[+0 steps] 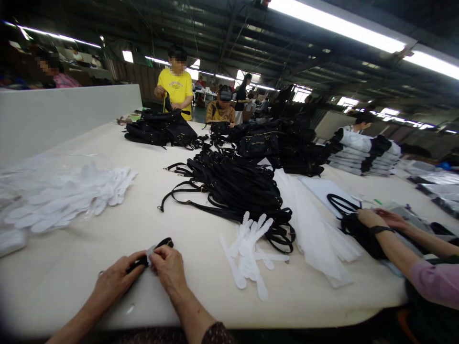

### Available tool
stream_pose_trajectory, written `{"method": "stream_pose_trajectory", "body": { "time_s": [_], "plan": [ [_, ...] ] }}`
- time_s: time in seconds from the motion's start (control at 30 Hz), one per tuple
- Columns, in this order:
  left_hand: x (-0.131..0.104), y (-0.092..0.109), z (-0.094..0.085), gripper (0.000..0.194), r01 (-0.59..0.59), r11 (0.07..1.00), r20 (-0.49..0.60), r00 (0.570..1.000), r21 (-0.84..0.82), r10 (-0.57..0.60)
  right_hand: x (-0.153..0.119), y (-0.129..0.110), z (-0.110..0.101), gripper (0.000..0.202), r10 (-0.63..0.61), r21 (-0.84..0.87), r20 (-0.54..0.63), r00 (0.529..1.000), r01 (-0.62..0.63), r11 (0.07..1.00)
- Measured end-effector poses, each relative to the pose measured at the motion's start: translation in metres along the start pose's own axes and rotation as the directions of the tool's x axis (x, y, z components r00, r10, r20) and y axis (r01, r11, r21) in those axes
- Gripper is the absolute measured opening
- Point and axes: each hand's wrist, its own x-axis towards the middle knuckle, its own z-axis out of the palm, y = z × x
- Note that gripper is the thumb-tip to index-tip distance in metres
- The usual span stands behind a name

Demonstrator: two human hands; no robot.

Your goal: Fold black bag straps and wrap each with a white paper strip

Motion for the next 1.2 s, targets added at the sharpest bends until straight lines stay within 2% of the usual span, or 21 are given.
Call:
{"method": "stream_pose_trajectory", "body": {
  "time_s": [0.1,0.37,0.57,0.7,0.9,1.2],
  "plan": [
    [0.001,-0.003,0.002,0.040,-0.001,1.000,0.006,1.000,-0.006,0.001,0.002,0.000,-0.001,0.014,0.020,0.005,-0.009,1.000,-0.020,1.000],
    [0.001,-0.008,0.008,0.046,-0.032,0.987,-0.008,0.999,-0.159,0.031,0.006,-0.005,-0.001,0.015,0.114,0.043,0.001,0.993,-0.114,0.993],
    [0.000,-0.010,0.011,0.051,-0.109,0.972,-0.044,0.994,-0.208,0.102,0.006,-0.008,-0.002,0.014,0.139,0.066,0.009,0.990,-0.140,0.988],
    [-0.002,-0.011,0.010,0.050,-0.123,0.970,-0.063,0.992,-0.210,0.112,0.005,-0.011,-0.002,0.014,0.136,0.064,0.011,0.991,-0.136,0.989],
    [-0.003,-0.014,0.008,0.052,-0.130,0.961,-0.022,0.991,-0.246,0.129,0.006,-0.013,-0.003,0.014,0.101,0.033,0.033,0.994,-0.102,0.994],
    [-0.002,-0.022,0.016,0.052,-0.215,0.947,-0.044,0.977,-0.241,0.210,0.008,-0.011,-0.012,0.013,0.051,-0.030,0.062,0.997,-0.049,0.998]
  ]
}}
